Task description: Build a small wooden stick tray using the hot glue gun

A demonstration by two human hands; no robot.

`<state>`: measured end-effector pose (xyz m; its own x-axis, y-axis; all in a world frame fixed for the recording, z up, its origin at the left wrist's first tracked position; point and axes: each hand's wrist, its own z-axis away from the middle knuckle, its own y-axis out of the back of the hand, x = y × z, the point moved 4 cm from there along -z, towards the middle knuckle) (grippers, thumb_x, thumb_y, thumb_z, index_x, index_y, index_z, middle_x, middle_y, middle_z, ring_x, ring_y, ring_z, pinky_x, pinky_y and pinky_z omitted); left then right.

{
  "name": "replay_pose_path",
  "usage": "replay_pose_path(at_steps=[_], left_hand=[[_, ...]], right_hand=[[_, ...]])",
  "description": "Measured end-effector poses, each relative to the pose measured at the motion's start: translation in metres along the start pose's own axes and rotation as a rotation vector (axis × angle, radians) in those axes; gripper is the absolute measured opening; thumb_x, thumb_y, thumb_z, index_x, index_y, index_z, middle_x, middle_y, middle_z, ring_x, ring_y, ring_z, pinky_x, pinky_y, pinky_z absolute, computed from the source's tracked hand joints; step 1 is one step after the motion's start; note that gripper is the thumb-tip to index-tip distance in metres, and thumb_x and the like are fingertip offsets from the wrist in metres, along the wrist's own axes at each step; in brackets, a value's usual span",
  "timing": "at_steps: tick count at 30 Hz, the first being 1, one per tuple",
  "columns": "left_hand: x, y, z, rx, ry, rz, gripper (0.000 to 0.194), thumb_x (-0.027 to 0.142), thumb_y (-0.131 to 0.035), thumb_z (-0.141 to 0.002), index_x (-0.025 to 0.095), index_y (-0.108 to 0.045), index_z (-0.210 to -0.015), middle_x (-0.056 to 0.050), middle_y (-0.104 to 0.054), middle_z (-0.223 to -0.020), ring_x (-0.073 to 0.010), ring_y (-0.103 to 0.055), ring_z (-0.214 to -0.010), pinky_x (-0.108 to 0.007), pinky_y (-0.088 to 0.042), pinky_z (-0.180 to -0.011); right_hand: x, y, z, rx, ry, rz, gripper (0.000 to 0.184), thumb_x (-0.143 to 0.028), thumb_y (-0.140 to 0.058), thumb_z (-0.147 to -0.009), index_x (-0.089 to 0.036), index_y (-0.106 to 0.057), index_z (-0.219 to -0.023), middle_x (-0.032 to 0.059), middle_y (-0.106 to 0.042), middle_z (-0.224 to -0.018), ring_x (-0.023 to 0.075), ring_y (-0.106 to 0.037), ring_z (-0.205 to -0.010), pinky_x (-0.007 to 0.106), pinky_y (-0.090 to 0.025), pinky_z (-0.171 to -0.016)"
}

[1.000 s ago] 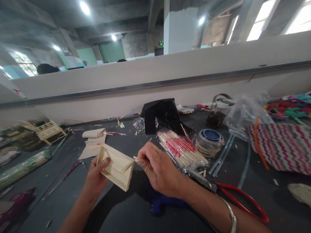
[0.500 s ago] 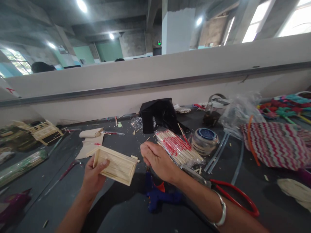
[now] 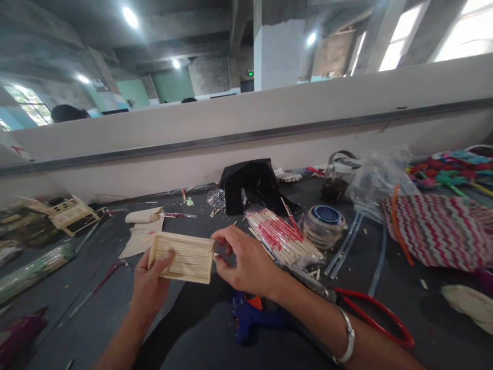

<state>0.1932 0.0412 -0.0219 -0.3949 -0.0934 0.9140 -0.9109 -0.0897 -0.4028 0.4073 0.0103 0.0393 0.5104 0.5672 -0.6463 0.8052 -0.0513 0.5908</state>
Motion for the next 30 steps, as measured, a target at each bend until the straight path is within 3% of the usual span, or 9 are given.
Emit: replay_pose_path(at_steps=[6, 12, 19, 23, 26, 30], left_hand=[[0.000, -0.004, 0.003, 0.018, -0.003, 0.005, 0.035, 0.026, -0.077, -0.065, 0.017, -0.065, -0.097, -0.003, -0.070, -0.083, -0.0165, -0.066, -0.070, -0.026, -0.053, -0.064], [-0.003, -0.009, 0.006, 0.013, 0.026, 0.014, 0.034, 0.026, -0.075, -0.068, 0.018, -0.065, -0.099, -0.003, -0.071, -0.085, -0.0181, -0.067, -0.075, -0.028, -0.053, -0.069], [-0.011, -0.021, 0.020, -0.127, 0.166, 0.118, 0.044, 0.023, -0.068, -0.073, 0.022, -0.060, -0.116, -0.005, -0.071, -0.103, -0.0234, -0.065, -0.095, -0.034, -0.052, -0.081], [-0.008, -0.018, 0.027, -0.232, 0.237, 0.208, 0.055, 0.043, -0.063, -0.072, 0.022, -0.056, -0.123, -0.010, -0.067, -0.111, -0.0308, -0.063, -0.100, -0.041, -0.052, -0.082], [-0.004, -0.019, 0.030, -0.339, 0.294, 0.254, 0.068, 0.055, -0.059, -0.070, 0.022, -0.052, -0.128, -0.013, -0.064, -0.116, -0.0347, -0.060, -0.104, -0.045, -0.050, -0.084], [-0.002, -0.023, 0.031, -0.425, 0.369, 0.281, 0.064, 0.058, -0.051, -0.076, 0.020, -0.051, -0.128, -0.015, -0.063, -0.115, -0.0357, -0.061, -0.101, -0.049, -0.049, -0.084]], right_hand=[[0.005, -0.004, 0.000, 0.074, -0.043, 0.029, 0.022, -0.023, -0.063, -0.080, -0.021, -0.055, -0.100, -0.0004, -0.058, -0.084, 0.0108, -0.054, -0.065, 0.023, -0.042, -0.057], [0.010, -0.011, 0.003, 0.120, -0.073, 0.039, 0.021, -0.024, -0.061, -0.082, -0.022, -0.055, -0.102, -0.0006, -0.061, -0.083, 0.0105, -0.055, -0.063, 0.023, -0.043, -0.057], [0.021, -0.010, -0.001, 0.200, -0.262, -0.130, 0.021, -0.023, -0.056, -0.083, -0.020, -0.052, -0.103, -0.0001, -0.063, -0.078, 0.0138, -0.061, -0.069, 0.025, -0.048, -0.063], [0.025, -0.006, -0.003, 0.250, -0.325, -0.250, 0.015, -0.021, -0.057, -0.079, -0.019, -0.057, -0.094, 0.0011, -0.065, -0.081, 0.0140, -0.062, -0.070, 0.026, -0.050, -0.065], [0.026, -0.006, -0.003, 0.200, -0.408, -0.307, 0.016, -0.022, -0.058, -0.077, -0.017, -0.059, -0.092, 0.0011, -0.065, -0.076, 0.0141, -0.062, -0.067, 0.024, -0.049, -0.060], [0.026, -0.008, -0.003, 0.120, -0.495, -0.314, 0.017, -0.022, -0.060, -0.074, -0.016, -0.063, -0.089, 0.0014, -0.066, -0.072, 0.0141, -0.061, -0.064, 0.023, -0.047, -0.057]])
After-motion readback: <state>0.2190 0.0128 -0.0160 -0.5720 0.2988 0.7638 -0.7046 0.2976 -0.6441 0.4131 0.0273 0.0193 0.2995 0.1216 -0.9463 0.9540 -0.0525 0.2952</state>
